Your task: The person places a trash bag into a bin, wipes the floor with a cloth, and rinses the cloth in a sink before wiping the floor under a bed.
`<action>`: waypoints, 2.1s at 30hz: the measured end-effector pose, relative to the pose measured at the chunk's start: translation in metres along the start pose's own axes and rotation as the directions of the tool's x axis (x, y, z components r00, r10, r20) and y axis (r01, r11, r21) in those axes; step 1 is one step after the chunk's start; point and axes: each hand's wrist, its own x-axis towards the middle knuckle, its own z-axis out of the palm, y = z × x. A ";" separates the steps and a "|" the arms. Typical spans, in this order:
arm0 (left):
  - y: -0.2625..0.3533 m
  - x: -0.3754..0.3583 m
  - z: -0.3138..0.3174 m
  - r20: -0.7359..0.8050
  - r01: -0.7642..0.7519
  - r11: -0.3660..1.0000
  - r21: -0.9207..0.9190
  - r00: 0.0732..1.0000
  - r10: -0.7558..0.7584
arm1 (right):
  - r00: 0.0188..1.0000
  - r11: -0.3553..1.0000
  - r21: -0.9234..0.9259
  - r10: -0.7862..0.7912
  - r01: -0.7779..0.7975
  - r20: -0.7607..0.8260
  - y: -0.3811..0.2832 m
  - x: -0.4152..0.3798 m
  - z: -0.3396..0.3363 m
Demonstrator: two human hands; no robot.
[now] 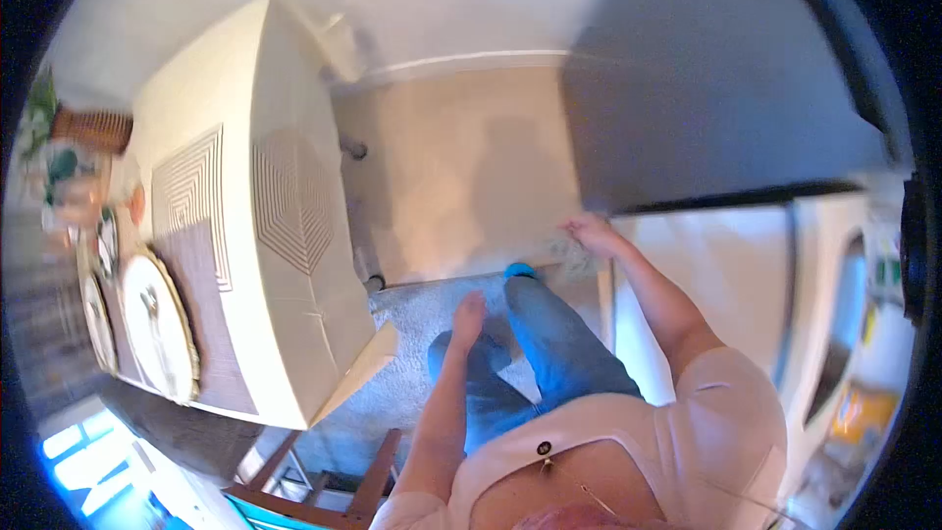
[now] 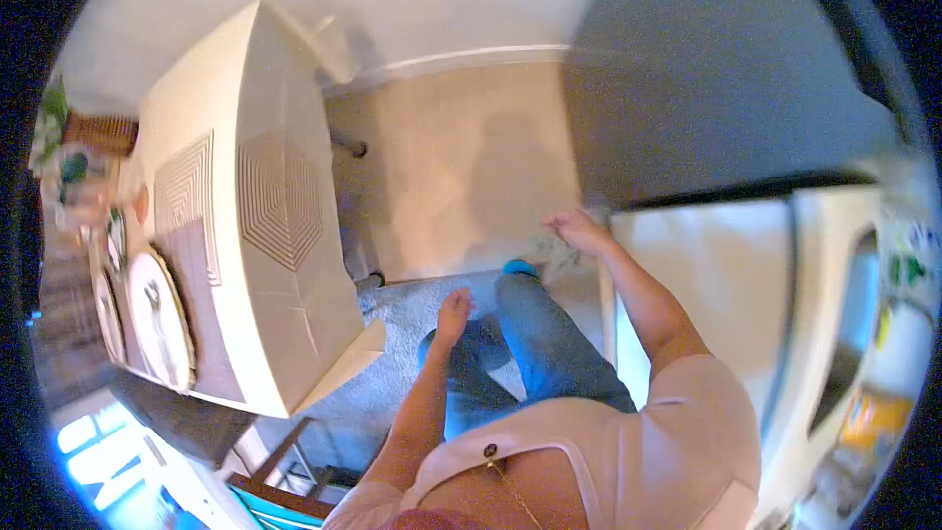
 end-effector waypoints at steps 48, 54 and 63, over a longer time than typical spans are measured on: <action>0.626 -0.245 0.631 0.998 -0.653 0.757 -0.035 0.023 0.066 | 0.121 0.513 -0.416 -0.511 -0.751 -0.851 -0.027 -0.606 -0.483; 0.632 -0.258 0.657 0.999 -0.564 0.825 -0.027 -0.035 0.008 | 0.115 0.553 -0.449 -0.535 -0.702 -0.837 -0.019 -0.613 -0.492; 0.619 -0.256 0.681 0.991 -0.777 0.623 -0.096 -0.130 -0.009 | -0.094 0.856 -0.327 -0.393 -0.400 -0.915 -0.027 -0.617 -0.470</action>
